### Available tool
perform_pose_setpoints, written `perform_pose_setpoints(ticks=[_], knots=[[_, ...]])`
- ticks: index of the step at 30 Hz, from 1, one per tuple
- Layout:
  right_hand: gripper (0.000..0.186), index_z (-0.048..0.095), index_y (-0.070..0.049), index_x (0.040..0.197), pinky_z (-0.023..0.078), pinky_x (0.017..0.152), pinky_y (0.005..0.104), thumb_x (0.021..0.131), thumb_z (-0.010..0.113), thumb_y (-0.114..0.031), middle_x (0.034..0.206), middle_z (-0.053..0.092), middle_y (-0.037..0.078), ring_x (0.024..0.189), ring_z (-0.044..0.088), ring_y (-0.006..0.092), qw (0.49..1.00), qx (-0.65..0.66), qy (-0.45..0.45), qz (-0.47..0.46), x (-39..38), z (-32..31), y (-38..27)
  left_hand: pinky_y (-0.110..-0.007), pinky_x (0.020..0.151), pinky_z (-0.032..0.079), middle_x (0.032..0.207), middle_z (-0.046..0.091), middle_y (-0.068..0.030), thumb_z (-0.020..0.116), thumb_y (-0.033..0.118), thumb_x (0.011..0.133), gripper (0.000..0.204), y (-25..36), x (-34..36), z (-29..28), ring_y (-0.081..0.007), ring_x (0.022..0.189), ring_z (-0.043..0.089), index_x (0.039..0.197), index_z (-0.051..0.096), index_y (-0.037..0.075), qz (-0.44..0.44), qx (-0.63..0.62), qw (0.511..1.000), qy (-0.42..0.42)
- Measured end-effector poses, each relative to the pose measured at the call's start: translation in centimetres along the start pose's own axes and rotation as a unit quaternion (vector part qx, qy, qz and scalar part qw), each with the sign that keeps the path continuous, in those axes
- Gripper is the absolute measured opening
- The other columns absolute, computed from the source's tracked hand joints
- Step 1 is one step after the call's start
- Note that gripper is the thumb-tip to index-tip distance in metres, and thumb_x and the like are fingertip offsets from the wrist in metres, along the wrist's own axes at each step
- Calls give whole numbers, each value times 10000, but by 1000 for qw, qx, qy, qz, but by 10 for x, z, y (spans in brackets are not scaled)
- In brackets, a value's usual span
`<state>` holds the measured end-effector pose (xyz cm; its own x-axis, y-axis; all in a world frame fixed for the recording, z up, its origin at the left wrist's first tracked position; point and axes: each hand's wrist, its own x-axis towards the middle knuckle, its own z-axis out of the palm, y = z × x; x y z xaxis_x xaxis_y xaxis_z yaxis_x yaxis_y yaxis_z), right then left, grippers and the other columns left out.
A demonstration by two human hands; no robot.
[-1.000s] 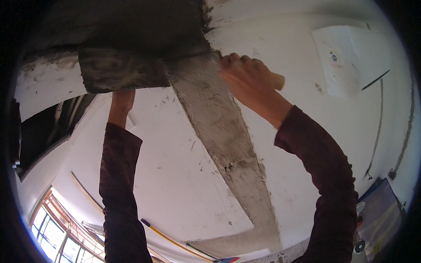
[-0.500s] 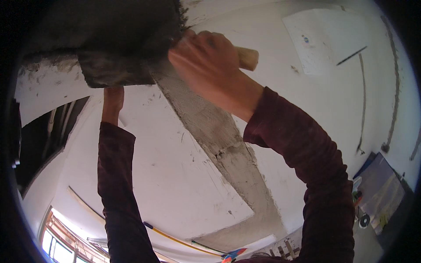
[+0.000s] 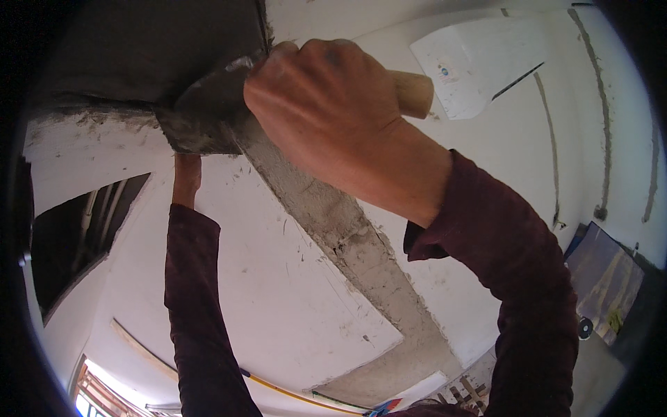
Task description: The person applies mortar to a ceiling joint using a trowel and a hawk, repeatedly loading the tools from a bucket while standing on a scaffold.
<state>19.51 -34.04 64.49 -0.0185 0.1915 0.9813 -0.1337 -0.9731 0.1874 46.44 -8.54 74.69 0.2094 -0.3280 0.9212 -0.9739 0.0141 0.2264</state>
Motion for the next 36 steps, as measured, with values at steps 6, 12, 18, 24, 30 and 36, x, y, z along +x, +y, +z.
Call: perform_pose_setpoints(ticks=[6, 12, 18, 24, 30, 36], knots=[[215, 639, 20, 857, 523, 583, 367, 821, 658, -191, 763, 632, 120, 630, 647, 272, 1000, -18, -22, 8, 5, -35, 3, -188, 801, 398, 984, 632, 22, 498, 30, 878, 193, 11, -4, 4, -48, 865, 513, 1034, 610, 13, 10, -30, 999, -33], [252, 616, 22, 944, 517, 585, 352, 822, 655, -195, 744, 605, 105, 628, 636, 256, 1000, -10, -7, 4, -12, -64, 10, -212, 860, 400, 1026, 639, 9, 488, 40, 881, 234, 17, -7, 6, -57, 915, 530, 1074, 615, 7, -16, 0, 999, -37], [211, 611, 6, 949, 523, 540, 319, 813, 636, -154, 752, 612, 103, 651, 649, 224, 997, -32, -73, 8, -31, -27, 7, -209, 843, 393, 1017, 631, 7, 423, -37, 842, 277, 5, -2, -2, -66, 904, 522, 1037, 616, 2, -1, -5, 1000, -25], [120, 628, -15, 831, 518, 558, 352, 751, 638, -103, 762, 618, 102, 665, 652, 230, 995, -21, 7, -97, -1, -17, -8, -206, 824, 389, 995, 628, 3, 430, -22, 858, 250, 2, 3, -13, -70, 890, 512, 1026, 613, 6, -10, 35, 999, -34], [107, 605, -46, 716, 468, 556, 332, 750, 623, -145, 692, 590, 66, 608, 587, 195, 965, -81, 119, -219, 8, -34, -6, -218, 851, 388, 1014, 624, 1, 466, 72, 930, 196, 10, -8, -1, -73, 895, 513, 1048, 604, -1, 2, 15, 999, -31], [133, 598, -56, 666, 450, 548, 304, 767, 608, -141, 647, 585, 37, 587, 575, 159, 966, -94, 89, -222, 18, -56, -11, -231, 898, 386, 1060, 626, 2, 449, 162, 987, 246, 9, 2, -2, -74, 942, 530, 1091, 597, -4, -37, -2, 998, -44]])
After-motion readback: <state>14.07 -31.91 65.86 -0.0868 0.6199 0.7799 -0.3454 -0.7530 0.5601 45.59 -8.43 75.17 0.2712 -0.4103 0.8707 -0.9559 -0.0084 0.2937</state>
